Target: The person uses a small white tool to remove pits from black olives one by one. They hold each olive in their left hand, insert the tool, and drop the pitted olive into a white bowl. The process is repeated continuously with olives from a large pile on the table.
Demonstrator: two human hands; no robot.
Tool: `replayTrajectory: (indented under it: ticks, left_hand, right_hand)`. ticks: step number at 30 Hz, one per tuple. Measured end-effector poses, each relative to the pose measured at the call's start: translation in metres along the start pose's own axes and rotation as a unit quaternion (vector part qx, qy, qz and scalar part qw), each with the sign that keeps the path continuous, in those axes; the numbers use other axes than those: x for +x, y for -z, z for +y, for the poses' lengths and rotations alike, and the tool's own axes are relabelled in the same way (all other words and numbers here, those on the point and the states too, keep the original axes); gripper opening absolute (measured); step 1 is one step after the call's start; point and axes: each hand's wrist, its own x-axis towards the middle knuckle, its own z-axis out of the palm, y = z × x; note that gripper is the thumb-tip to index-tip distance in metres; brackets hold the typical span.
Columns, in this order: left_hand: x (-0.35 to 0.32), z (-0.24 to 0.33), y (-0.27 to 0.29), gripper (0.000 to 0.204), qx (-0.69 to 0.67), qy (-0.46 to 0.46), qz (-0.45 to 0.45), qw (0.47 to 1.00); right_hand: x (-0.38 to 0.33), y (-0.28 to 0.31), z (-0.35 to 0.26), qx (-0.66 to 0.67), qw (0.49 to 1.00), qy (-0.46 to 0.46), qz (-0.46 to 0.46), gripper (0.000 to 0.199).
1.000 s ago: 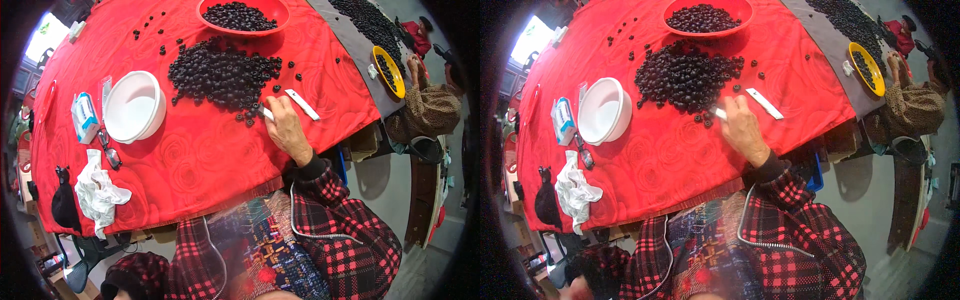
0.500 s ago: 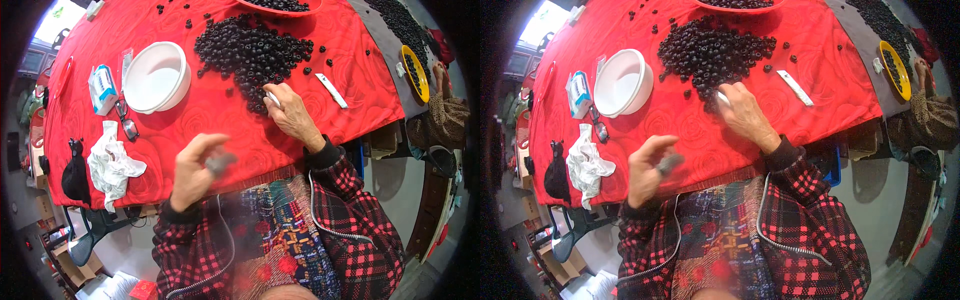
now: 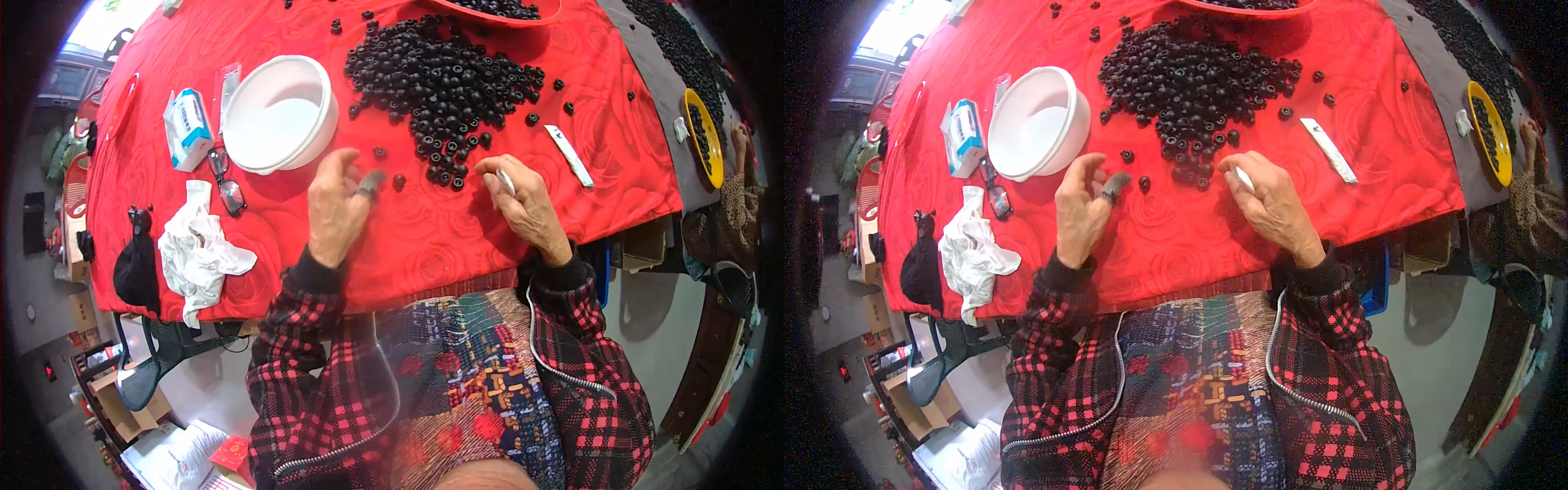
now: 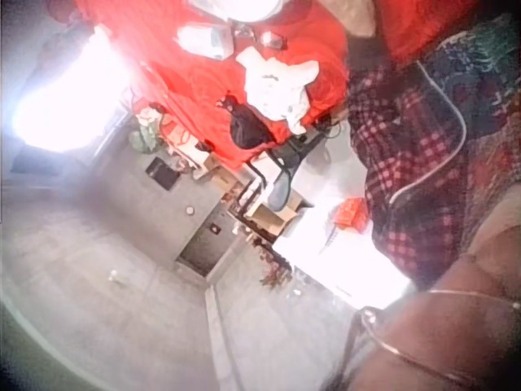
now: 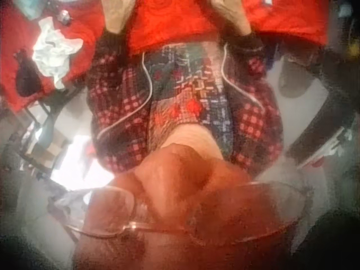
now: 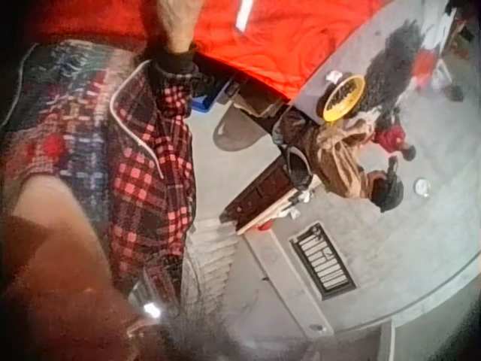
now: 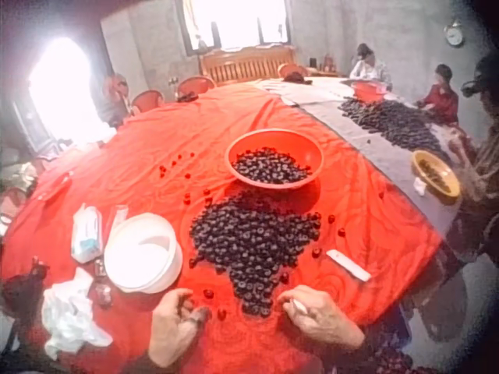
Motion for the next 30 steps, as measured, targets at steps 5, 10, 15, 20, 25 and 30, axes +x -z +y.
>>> replayTrajectory:
  ticks: [5, 10, 15, 20, 25, 30]
  left_hand:
    - [0.025, -0.008, -0.018, 0.030, 0.071, -0.101, 0.029, 0.992]
    - [0.030, 0.005, -0.016, 0.023, -0.031, -0.002, -0.037, 0.999]
    - [0.032, -0.009, -0.017, 0.020, 0.011, -0.032, -0.031, 0.999]
    - [0.014, 0.030, -0.003, 0.018, -0.311, 0.122, -0.129, 0.934]
    - [-0.031, 0.025, -0.010, 0.034, -0.627, 0.269, -0.278, 0.676]
    - [-0.056, 0.049, -0.012, 0.019, -0.664, 0.317, -0.286, 0.614]
  right_hand:
    - [0.001, -0.004, -0.001, -0.014, 1.000, 0.025, -0.012, 0.013]
    - [0.000, -0.002, 0.000, -0.019, 0.999, 0.040, -0.004, 0.015]
    - [0.000, -0.004, 0.002, -0.022, 0.998, 0.063, 0.002, 0.017]
    - [-0.005, -0.005, -0.012, 0.058, 0.996, 0.022, 0.058, 0.024]
    - [-0.005, -0.016, -0.047, 0.108, 0.988, 0.114, -0.004, 0.030]
    - [-0.017, -0.030, -0.047, 0.154, 0.978, 0.132, -0.042, 0.032]
